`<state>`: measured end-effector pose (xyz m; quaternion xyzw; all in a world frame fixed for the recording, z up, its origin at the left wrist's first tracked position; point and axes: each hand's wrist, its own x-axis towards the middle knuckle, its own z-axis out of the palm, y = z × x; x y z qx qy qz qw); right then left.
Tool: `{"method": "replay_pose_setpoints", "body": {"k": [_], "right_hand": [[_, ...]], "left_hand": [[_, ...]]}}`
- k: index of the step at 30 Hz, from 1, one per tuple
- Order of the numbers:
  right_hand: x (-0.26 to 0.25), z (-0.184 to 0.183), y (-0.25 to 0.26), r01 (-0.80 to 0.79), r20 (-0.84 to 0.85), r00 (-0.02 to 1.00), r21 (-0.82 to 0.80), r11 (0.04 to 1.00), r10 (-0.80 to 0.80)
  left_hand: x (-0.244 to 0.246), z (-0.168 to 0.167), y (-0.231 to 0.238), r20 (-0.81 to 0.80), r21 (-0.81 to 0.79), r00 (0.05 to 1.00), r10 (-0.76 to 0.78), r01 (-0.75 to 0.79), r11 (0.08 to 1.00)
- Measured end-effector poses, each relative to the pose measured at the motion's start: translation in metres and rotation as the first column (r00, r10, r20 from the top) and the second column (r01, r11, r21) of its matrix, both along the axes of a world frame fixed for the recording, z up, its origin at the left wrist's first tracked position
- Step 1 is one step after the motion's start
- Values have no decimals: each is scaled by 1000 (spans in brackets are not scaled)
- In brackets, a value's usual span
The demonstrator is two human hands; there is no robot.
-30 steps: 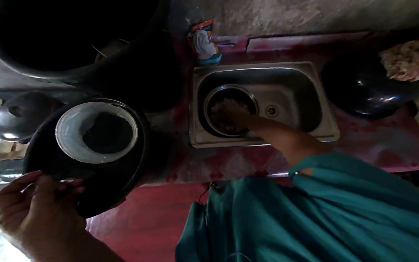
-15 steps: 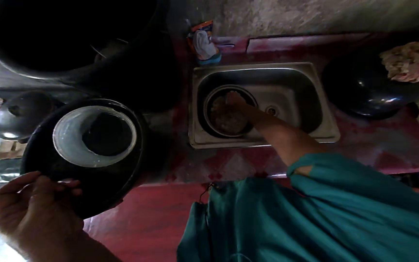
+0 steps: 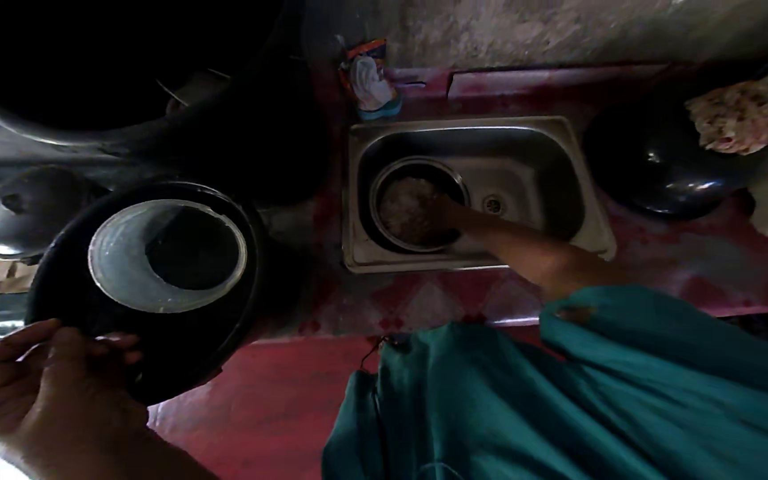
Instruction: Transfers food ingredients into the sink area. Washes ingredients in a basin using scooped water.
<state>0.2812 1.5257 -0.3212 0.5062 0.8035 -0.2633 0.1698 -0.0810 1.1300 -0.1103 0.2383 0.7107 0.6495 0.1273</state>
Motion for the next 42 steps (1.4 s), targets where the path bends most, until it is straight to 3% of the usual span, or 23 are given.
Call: {"method": "replay_pose_setpoints", "body": {"k": [2,6,10,12,14,18,24,25,28,29,31,33,36,39,42], "right_hand": [[-9,-11,-15,-11,7,1000,12,1000,11],[-11,-73,12,9,-228,974,-7,1000,-10],[-13,-20,29,187,-392,874,-270,944,-286],[-18,2,31,215,-438,841,-267,939,-317],[-21,11,34,183,-426,869,-192,964,-250],[-29,-6,46,152,-361,922,4,988,-140],[-50,2,39,188,-353,917,-21,982,-183],[-53,2,32,170,-360,920,13,985,-154],[-47,26,6,-83,-206,970,214,973,128],[-47,33,-3,-105,-176,974,205,973,142],[-55,42,-14,-147,-102,984,7,989,147],[-56,26,-21,-254,-146,959,-73,965,241],[-41,7,-20,-293,-276,924,-64,954,265],[-28,-2,-1,-199,-312,932,-14,980,185],[-29,-21,45,-188,-485,861,-26,982,152]], "left_hand": [[1,0,-1,2,-9,1000,12,-12,1000],[2,1,0,12,5,1000,5,-5,1000],[8,4,1,9,7,1000,10,-10,1000],[12,7,3,8,-7,1000,21,-21,1000],[13,8,4,4,-14,999,31,-31,999],[16,10,6,4,-26,998,67,-67,997],[17,13,9,-12,-23,999,48,-48,999],[18,13,9,-13,-21,999,44,-44,999],[17,13,9,-13,-16,999,39,-39,999],[16,13,8,-15,-9,999,36,-36,999],[14,11,6,-24,-2,999,25,-25,1000],[13,9,6,-30,-3,999,23,-23,1000],[23,17,10,-42,-52,998,54,-57,997],[26,20,12,-69,-85,995,73,-79,993],[19,27,19,-199,-313,980,21,-84,946]]}}
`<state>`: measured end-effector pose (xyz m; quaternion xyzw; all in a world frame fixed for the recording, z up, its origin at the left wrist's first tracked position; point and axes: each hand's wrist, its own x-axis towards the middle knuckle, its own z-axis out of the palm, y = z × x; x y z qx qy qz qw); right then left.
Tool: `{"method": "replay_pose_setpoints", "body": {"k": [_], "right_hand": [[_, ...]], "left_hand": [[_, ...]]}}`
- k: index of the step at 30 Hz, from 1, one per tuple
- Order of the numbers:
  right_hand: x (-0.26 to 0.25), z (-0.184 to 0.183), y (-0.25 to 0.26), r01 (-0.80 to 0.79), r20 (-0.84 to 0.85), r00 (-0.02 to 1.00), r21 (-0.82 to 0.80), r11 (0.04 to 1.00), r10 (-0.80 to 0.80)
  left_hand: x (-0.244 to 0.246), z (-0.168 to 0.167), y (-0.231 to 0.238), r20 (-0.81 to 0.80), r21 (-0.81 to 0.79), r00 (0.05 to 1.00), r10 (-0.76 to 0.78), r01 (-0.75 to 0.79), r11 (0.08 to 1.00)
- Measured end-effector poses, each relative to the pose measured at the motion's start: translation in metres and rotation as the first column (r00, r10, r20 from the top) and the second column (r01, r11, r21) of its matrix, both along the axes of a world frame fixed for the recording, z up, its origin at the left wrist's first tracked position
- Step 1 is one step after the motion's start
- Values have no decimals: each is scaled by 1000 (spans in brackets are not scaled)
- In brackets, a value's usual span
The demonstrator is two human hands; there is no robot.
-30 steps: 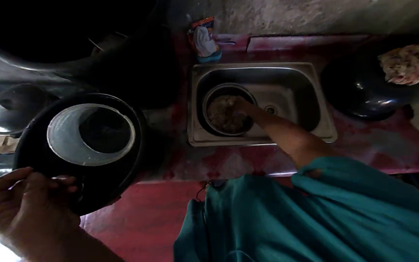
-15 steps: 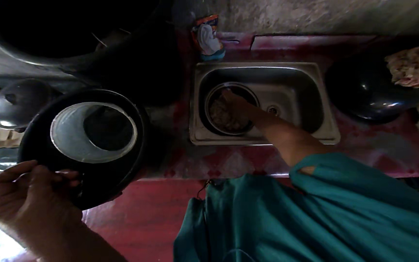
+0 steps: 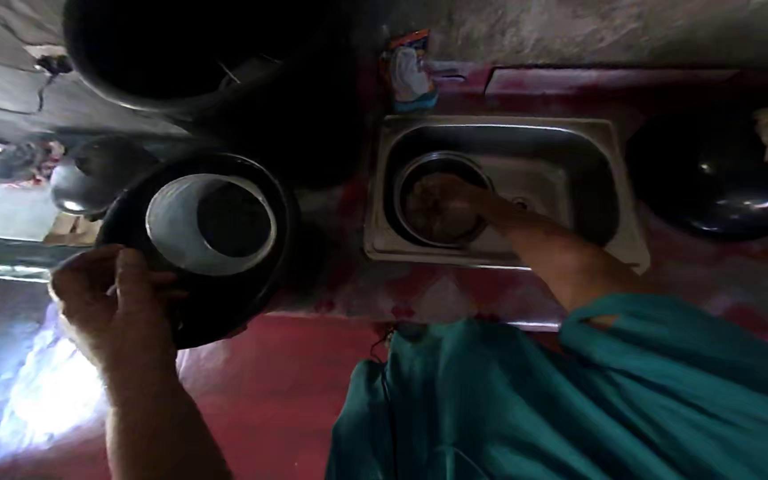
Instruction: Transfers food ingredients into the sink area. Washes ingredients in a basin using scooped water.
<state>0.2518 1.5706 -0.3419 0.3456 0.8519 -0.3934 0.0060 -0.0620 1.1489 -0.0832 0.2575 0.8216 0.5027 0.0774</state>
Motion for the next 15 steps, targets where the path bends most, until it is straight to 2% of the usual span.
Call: {"method": "replay_pose_setpoints", "body": {"k": [3,6,8,10,12,15], "right_hand": [[6,21,9,24,38,999,-71,997,-21],[20,5,4,-40,277,961,69,997,19],[27,-2,-16,-52,474,880,107,993,-5],[29,10,-45,-63,520,854,103,993,1],[26,8,-57,-2,419,907,108,994,-43],[17,9,-45,112,262,959,-6,994,-107]], "left_hand": [[-12,10,14,-88,-273,993,-82,55,961],[-19,14,30,-159,-474,968,-196,100,875],[-19,12,36,-198,-562,954,-224,77,824],[-9,18,43,-183,-584,960,-213,68,809],[0,23,46,-154,-543,971,-181,70,837],[-13,23,34,-15,-364,994,-107,95,926]]}}
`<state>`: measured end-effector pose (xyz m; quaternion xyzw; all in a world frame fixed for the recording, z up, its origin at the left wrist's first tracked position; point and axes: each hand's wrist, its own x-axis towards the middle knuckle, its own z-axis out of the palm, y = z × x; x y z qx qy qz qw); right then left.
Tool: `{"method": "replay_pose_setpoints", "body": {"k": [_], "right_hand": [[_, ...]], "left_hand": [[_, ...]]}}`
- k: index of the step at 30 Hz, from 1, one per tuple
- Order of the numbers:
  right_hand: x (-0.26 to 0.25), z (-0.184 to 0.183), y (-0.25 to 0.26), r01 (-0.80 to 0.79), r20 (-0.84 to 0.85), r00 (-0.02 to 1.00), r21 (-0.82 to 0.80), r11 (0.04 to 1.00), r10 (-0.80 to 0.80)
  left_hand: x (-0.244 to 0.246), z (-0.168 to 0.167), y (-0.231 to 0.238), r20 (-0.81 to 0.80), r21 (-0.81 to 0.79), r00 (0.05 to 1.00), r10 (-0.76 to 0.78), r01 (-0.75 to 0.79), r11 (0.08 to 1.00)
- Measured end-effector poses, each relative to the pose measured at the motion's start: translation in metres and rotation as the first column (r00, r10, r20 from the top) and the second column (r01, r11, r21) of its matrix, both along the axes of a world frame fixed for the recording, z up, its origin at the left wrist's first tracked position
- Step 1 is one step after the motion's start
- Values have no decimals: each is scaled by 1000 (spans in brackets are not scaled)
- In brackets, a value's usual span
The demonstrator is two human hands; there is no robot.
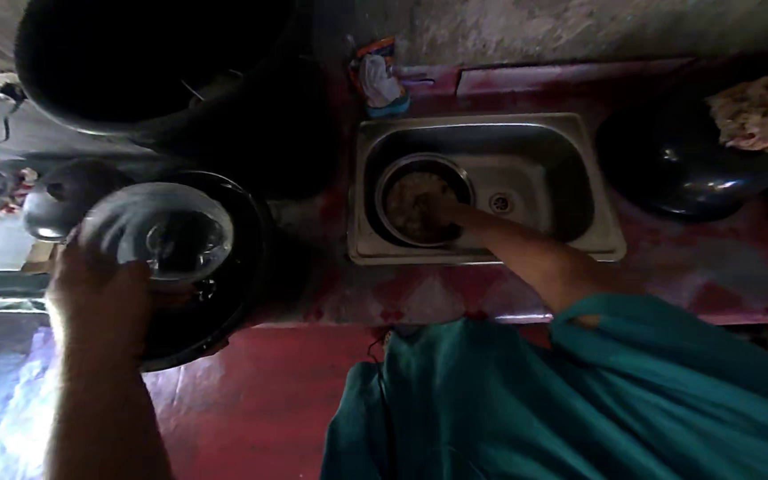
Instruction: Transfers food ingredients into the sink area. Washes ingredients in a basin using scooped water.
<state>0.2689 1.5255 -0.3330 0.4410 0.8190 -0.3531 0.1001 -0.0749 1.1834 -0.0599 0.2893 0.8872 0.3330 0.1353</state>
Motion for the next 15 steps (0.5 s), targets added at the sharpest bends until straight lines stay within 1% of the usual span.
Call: {"method": "replay_pose_setpoints", "body": {"k": [1,3,4,5,6,7,8,9,10,11,13,14,15], "right_hand": [[-5,-5,9,42,-51,998,-21,999,-43],[-17,-38,30,134,-221,969,97,986,-110],[-24,-38,33,126,-240,967,154,980,-87],[-28,-24,30,73,-183,982,186,980,-38],[-29,1,20,-3,-102,995,173,985,21],[-29,24,6,-88,-31,995,119,989,93],[-29,42,-9,-154,-5,988,42,987,154],[-26,49,-21,-208,21,978,17,978,207],[-25,43,-26,-230,37,973,33,973,229],[-27,28,-26,-211,36,977,54,976,210],[-29,3,-20,-231,63,972,109,967,225],[-29,6,-18,-271,102,960,113,956,260],[-29,17,-19,-311,148,944,107,945,294]], "left_hand": [[-13,-4,-7,82,89,997,4,-12,996],[-43,-12,-24,299,260,954,-15,-66,963],[-56,-14,-30,373,297,928,-17,-103,949],[-58,-12,-34,397,306,918,-7,-125,944],[-53,-7,-35,379,294,925,12,-132,946],[-40,2,-35,321,255,946,38,-125,959],[-21,13,-31,234,191,970,62,-108,976],[-4,22,-26,132,111,989,68,-83,990],[9,28,-19,11,15,998,68,-68,998],[16,29,-12,-97,-71,993,62,-69,995],[22,25,0,-261,-208,965,8,-65,976],[27,23,5,-325,-267,945,-18,-74,961],[32,21,10,-376,-326,926,-37,-96,940]]}}
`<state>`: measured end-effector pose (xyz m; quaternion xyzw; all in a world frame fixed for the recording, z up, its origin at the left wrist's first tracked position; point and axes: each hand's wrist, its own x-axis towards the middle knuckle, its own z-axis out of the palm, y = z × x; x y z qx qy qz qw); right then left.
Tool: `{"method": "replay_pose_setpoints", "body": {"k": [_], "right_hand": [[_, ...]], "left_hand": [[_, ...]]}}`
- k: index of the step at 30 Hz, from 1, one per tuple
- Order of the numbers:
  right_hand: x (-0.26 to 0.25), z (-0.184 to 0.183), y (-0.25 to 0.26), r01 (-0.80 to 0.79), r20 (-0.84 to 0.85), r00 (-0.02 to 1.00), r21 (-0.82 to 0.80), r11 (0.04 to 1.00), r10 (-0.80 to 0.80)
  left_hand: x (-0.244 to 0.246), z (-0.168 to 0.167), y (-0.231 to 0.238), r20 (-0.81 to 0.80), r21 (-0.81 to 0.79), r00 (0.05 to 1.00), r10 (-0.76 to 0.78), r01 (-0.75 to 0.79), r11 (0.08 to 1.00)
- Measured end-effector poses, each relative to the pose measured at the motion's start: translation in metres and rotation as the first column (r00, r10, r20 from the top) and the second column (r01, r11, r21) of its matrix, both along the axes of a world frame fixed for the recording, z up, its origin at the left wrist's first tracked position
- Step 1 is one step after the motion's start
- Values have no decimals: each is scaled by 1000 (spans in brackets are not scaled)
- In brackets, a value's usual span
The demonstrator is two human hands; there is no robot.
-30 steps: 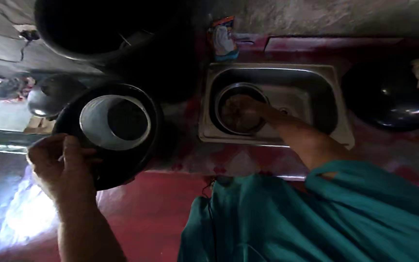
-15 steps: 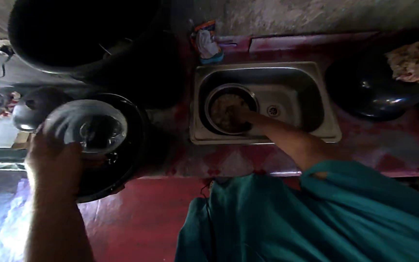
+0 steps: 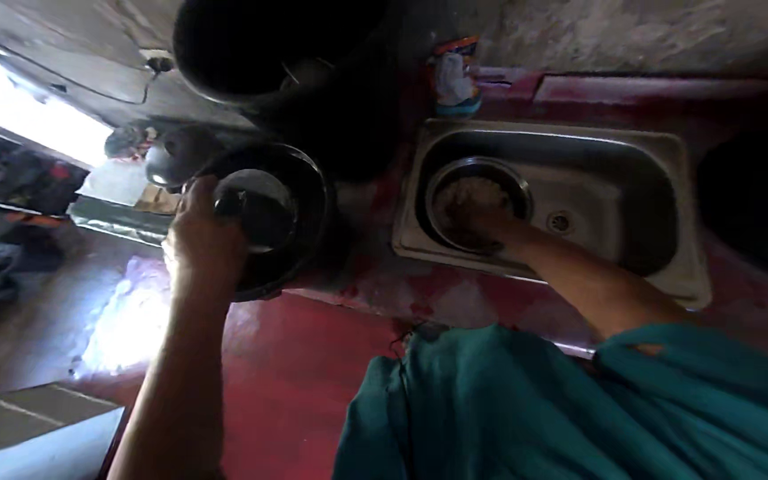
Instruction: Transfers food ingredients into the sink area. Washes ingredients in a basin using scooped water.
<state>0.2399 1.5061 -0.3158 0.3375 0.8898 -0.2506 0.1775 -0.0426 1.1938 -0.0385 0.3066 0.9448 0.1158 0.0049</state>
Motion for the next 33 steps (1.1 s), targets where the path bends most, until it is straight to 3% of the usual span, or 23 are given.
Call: {"method": "replay_pose_setpoints", "body": {"k": [3,5,7,11,13,17,20,22,24,28,33], "right_hand": [[6,5,3,-78,52,996,64,995,75],[13,1,8,-90,52,995,64,994,87],[19,-11,12,-42,5,999,62,997,42],[19,15,4,-19,46,999,7,1000,18],[26,1,13,19,-110,994,46,999,-14],[36,31,21,176,-258,953,32,984,-162],[27,24,41,283,-393,866,-124,951,-309],[16,11,56,286,-426,830,-230,930,-360],[11,27,54,260,-339,867,-317,912,-365],[15,60,42,118,-220,956,-320,940,-195],[12,56,39,264,-253,884,-424,866,-393]], "left_hand": [[12,-4,13,-112,-158,993,-37,19,987],[10,-2,15,-88,-121,994,-68,57,991],[0,3,12,19,34,998,-66,65,997],[-13,24,5,316,336,948,-34,-79,938],[-19,33,7,400,489,908,-126,-95,867],[-7,53,34,436,636,851,-292,-62,769],[58,68,79,435,538,866,-246,-30,843],[95,57,113,418,495,877,-238,0,869],[119,32,144,352,467,886,-303,115,877],[155,-31,201,263,347,887,-381,281,895],[187,-85,244,157,97,920,-358,347,933]]}}
